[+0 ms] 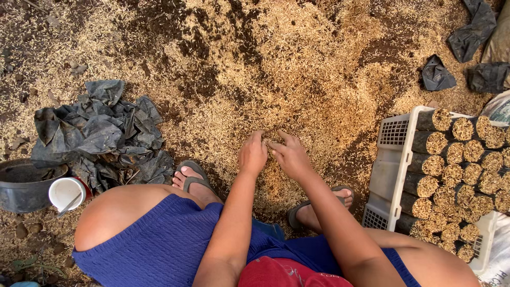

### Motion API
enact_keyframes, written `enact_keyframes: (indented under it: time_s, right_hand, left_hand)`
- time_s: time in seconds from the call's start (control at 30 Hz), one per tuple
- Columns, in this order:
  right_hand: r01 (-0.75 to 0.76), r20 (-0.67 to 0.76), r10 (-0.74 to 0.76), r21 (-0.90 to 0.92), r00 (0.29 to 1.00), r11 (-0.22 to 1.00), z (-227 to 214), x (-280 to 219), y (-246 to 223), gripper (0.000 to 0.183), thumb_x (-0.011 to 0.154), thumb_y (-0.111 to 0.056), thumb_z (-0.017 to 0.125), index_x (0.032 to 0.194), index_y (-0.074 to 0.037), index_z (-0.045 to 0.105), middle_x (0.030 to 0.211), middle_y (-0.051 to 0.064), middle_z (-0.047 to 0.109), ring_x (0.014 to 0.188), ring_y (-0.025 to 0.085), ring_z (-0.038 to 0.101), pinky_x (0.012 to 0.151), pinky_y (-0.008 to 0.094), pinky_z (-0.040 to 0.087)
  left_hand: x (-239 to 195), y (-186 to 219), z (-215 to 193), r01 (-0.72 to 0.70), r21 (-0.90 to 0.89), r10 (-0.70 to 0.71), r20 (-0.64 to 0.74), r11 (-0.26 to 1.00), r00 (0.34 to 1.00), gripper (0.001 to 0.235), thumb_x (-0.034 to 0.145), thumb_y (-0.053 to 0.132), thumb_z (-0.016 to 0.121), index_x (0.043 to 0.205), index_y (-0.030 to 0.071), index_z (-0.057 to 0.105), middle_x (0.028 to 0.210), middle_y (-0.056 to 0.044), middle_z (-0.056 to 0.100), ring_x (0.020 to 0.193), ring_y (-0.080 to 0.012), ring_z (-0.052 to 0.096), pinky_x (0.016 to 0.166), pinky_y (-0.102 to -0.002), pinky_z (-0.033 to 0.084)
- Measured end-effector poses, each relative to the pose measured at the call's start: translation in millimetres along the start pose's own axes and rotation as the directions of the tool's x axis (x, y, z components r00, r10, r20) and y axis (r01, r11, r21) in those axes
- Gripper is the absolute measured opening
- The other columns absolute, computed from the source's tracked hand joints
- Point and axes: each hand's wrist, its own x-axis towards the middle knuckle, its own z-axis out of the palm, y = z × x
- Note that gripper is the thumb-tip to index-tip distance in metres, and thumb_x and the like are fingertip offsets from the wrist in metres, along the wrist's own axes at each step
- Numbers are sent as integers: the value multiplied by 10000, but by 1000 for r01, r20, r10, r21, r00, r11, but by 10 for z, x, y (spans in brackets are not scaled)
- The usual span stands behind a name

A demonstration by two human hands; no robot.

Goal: The person fills small black plastic nursery bags with a loose, light-brown substrate from a large pile on the ground. They pack the material into each bag by hand, fold the top, and place the filled bags into a white plastic crate.

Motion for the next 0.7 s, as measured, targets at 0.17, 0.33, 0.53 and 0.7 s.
enact_keyframes:
  time_s: [0.17, 0.33, 0.53, 0.7]
  right_hand:
    - [-8, 40, 18, -232, 999, 973, 141, -87, -56, 274, 940, -199, 612, 1175, -132, 735, 1523, 170, 496, 1362, 393, 482, 1018, 472, 489]
    - [-18, -290, 61, 147, 955, 989, 277, -197, 23, 357, 934, -203, 666, 1252, -44, 632, 1423, 212, 548, 1281, 393, 537, 1028, 490, 483]
    - [-239, -168, 394, 566, 904, 789, 424, -258, 135, 464, 942, -256, 684, 1319, -54, 503, 1335, 172, 581, 1221, 339, 615, 1046, 433, 492]
    - [-85, -290, 126, 149, 949, 985, 334, -248, 117, 271, 962, -189, 656, 1198, -81, 732, 1442, 187, 554, 1306, 377, 534, 1076, 484, 448]
  left_hand:
    - [-104, -69, 75, -208, 98, 204, 49, 973, 978, 335, 996, 72, 522, 1326, 50, 577, 1159, -164, 703, 1089, -314, 674, 1002, -451, 514]
    - [-43, -123, 29, -105, 11, 106, -58, 994, 993, 356, 935, 173, 595, 1274, 64, 590, 1223, -161, 659, 1111, -326, 641, 955, -457, 500]
    - [15, -208, 130, -118, -125, 111, -56, 985, 992, 307, 935, 200, 618, 1216, 115, 709, 1229, -84, 672, 1093, -287, 654, 935, -426, 513]
    - [15, -168, 166, -93, -175, 72, -121, 980, 990, 214, 954, 259, 653, 1061, 123, 780, 1109, -38, 715, 950, -245, 696, 837, -397, 559]
